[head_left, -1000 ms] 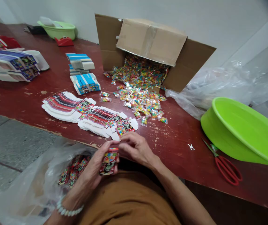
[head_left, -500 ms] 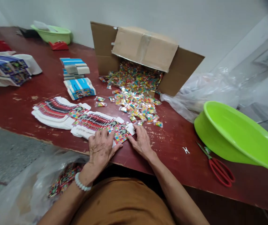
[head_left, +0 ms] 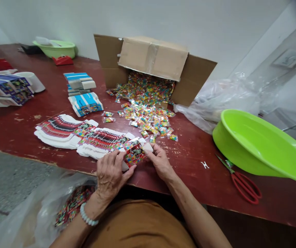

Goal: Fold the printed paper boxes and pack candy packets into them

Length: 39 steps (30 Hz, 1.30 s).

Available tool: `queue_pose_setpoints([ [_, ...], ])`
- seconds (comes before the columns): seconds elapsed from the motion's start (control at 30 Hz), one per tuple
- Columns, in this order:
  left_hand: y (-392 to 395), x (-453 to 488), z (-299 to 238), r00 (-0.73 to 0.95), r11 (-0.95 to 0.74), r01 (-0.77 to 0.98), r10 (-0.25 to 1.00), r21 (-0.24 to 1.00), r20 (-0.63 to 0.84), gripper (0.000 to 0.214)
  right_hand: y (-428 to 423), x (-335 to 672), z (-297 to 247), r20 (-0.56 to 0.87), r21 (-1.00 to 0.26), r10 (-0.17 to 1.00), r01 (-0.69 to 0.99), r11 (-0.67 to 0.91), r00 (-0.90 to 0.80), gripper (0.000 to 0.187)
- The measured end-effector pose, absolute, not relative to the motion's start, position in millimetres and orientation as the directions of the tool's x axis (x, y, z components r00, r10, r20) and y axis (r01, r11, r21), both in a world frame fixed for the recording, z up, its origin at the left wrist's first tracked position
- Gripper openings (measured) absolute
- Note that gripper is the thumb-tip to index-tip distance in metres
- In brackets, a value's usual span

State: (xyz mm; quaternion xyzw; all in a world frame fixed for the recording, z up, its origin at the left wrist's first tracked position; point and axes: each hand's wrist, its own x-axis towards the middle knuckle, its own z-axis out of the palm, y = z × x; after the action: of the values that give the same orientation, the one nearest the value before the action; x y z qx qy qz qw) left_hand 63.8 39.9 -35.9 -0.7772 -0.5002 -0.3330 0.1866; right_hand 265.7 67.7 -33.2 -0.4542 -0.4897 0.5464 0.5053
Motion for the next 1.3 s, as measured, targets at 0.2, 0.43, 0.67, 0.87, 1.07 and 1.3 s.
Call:
queue_pose_setpoints([
  [0.2, 20, 73, -18, 0.001, -0.276, 0.523, 0.946, 0.806, 0.323, 0.045, 52, 261, -21, 0.077, -0.984, 0.996, -0.167, 0.068, -0.049, 0.046],
  [0.43, 22, 70, 21, 0.543, 0.591, -0.199, 0.73, 0.781, -0.415, 0.063, 50, 267, -9, 0.098, -0.947, 0.975, -0.319, 0.03, -0.201, 0.037],
  [0.67, 19, 74, 14, 0.717, 0.689, -0.323, 0.626, 0.649, -0.308, 0.045, 37, 266, 0, 0.111, -0.988, 0.975, -0.13, 0.087, -0.193, 0.053],
  [0.87, 23, 78, 11, 0.677, 0.66, -0.314, 0.659, 0.682, -0.326, 0.049, 36, 270, 2, 0.218, -0.907, 0.935, 0.296, 0.3, -0.281, 0.055],
  [1.07, 28, 66, 1, 0.731, 0.728, -0.302, 0.591, 0.615, -0.34, 0.039, 46, 283, 4, 0.141, -0.966, 0.952, 0.174, 0.193, -0.273, 0.023],
  [1.3, 34, 64, -12, 0.684, 0.738, -0.455, 0.648, 0.499, -0.335, 0.037, 49, 307, 3, 0.073, -0.996, 0.946, -0.08, 0.05, -0.316, 0.033],
])
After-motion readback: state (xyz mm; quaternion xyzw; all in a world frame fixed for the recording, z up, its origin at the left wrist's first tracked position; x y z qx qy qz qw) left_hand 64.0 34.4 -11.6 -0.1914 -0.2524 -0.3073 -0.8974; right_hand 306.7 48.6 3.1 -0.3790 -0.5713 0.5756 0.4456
